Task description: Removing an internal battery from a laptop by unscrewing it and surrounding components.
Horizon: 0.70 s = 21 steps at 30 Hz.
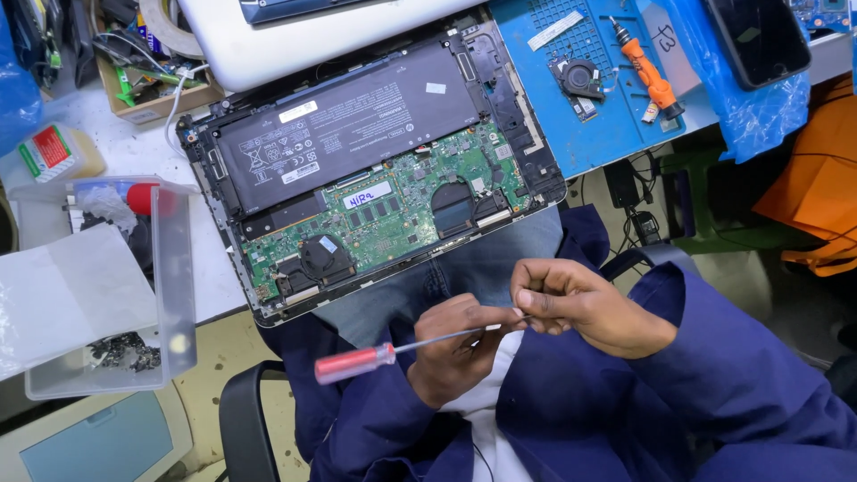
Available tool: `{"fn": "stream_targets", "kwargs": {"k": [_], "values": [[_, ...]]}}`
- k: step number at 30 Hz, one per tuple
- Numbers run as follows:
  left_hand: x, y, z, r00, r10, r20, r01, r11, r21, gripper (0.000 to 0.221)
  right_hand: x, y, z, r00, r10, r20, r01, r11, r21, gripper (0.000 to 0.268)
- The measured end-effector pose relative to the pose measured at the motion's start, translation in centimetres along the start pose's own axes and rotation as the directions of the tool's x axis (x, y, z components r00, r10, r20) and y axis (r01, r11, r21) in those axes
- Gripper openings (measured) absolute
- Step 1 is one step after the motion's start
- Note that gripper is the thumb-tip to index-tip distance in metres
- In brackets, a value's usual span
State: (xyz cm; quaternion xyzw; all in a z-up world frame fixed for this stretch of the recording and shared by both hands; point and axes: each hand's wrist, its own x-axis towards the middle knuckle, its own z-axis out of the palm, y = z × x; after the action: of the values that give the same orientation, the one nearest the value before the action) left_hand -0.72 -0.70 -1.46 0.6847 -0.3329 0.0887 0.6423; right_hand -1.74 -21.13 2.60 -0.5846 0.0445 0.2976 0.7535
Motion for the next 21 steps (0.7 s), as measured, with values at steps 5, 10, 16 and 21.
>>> {"fn": "stream_targets", "kwargs": {"k": [5, 10, 16, 21], "values": [[0.2, 1.6, -0.4, 0.997, 0.061, 0.049, -0.058, 0.997, -0.053, 0.005, 0.6, 0.1, -1.9, 0.986, -0.022, -0.163, 0.042, 0.991, 0.125, 0.025], [0.6, 1.6, -0.9, 1.0, 0.013, 0.023, -0.01, 0.995, -0.097, 0.006, 0.5, 0.2, -2.0, 0.982, 0.006, -0.187, 0.032, 0.979, 0.203, 0.015], [1.7, 2.4, -2.5, 1.0, -0.003, -0.019, 0.002, 0.997, -0.073, 0.012, -0.1, -1.3, -2.2, 0.962, 0.159, -0.221, -0.143, 0.986, 0.087, 0.038], [1.9, 2.9, -4.2, 0.986, -0.142, -0.085, 0.138, 0.989, -0.05, 0.016, -4.4, -10.4, -9.5, 0.899, -0.214, -0.382, 0.113, 0.956, -0.271, 0.038]]}}
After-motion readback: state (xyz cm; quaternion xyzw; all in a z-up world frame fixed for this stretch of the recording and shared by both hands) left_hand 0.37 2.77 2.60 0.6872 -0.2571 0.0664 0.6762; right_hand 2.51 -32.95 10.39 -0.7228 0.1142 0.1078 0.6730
